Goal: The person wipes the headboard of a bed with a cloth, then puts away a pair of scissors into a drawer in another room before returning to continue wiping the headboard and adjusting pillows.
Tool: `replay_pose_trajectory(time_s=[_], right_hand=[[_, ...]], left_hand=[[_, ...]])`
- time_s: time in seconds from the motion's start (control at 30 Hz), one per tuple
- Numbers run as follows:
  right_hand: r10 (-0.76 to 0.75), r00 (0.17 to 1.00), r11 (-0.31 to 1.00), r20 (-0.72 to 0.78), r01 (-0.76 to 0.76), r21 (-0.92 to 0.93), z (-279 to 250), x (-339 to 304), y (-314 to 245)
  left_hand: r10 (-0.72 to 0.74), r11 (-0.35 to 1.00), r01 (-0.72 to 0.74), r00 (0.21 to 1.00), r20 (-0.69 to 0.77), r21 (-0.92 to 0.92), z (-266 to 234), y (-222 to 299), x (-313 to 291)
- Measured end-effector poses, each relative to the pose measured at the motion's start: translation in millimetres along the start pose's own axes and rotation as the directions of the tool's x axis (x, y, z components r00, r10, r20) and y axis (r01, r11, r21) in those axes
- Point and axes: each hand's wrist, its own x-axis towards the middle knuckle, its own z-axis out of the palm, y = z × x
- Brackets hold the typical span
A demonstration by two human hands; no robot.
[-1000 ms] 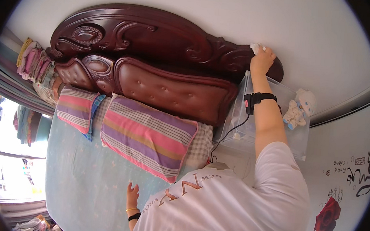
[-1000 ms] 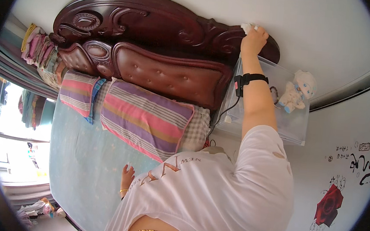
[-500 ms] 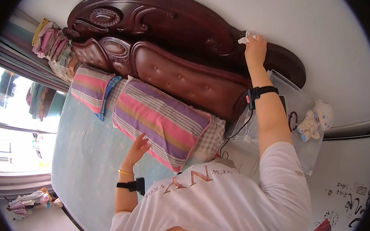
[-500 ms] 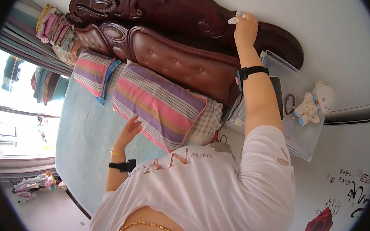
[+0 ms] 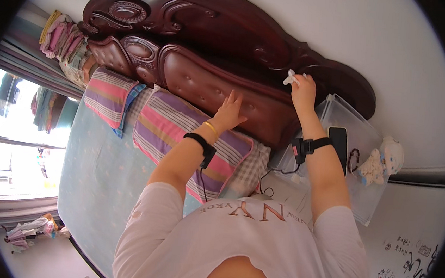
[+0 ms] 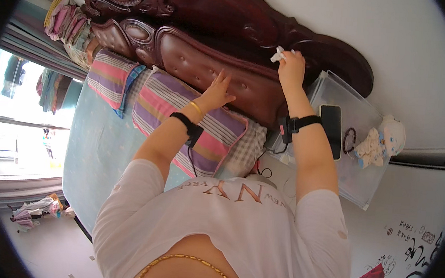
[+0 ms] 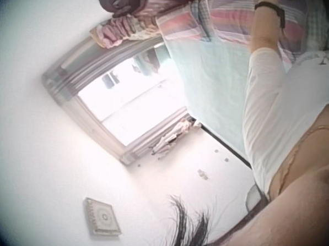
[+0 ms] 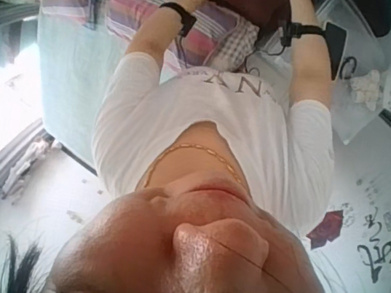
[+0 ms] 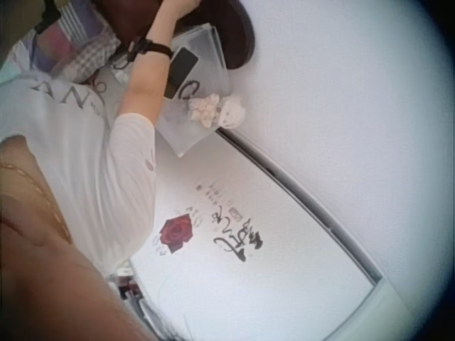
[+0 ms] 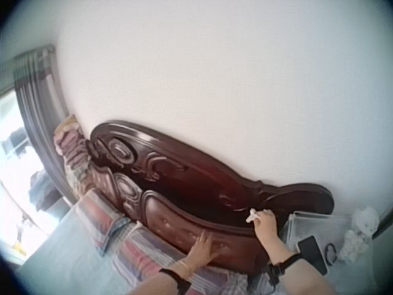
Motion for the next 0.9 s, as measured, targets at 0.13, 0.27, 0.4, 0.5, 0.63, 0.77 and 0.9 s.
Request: replay_pose_trajectory(time_s=[0.13,0.27,0.4,0.5,0.63,0.77,0.9], right_hand=[[0.441,0.877,0.808,0.188,-0.480,0.341,26.1,-12.4,1.6],[0.661,0.655,0.418,0.364,-0.726,0.546,55.6,-14.8,-21.8],[0.697,0.650,0.358,0.303,-0.681,0.639,75.4,-14.9,-25.2],[0.594,0.770,0.653,0.231,-0.630,0.420,74.8,-11.7,-11.9],[0.589,0.736,0.676,0.332,-0.675,0.295,75.1,-10.3,8.7],[0.887,0.200,-0.043,0.417,-0.862,0.505,72.5,-5.9,55.0],[0.896,-0.029,-0.225,0.444,-0.890,0.396,67.4,8.3,44.9]], left_hand=[[-0.072,0.965,0.110,0.984,-0.163,0.239,-9.1,12.4,46.4],[-0.067,0.916,0.126,0.984,-0.164,0.381,-18.2,-10.9,81.5],[-0.128,0.885,0.138,0.990,-0.053,0.445,-16.9,-16.4,90.1],[-0.146,0.893,0.166,0.986,-0.080,0.419,-13.6,-17.5,87.2],[-0.094,0.938,0.155,0.975,-0.203,0.309,-12.2,-25.6,77.9],[-0.026,0.946,0.117,0.957,-0.289,0.303,-3.7,-17.2,71.0],[0.000,0.955,0.099,0.943,-0.332,0.280,-9.7,-26.6,42.6]])
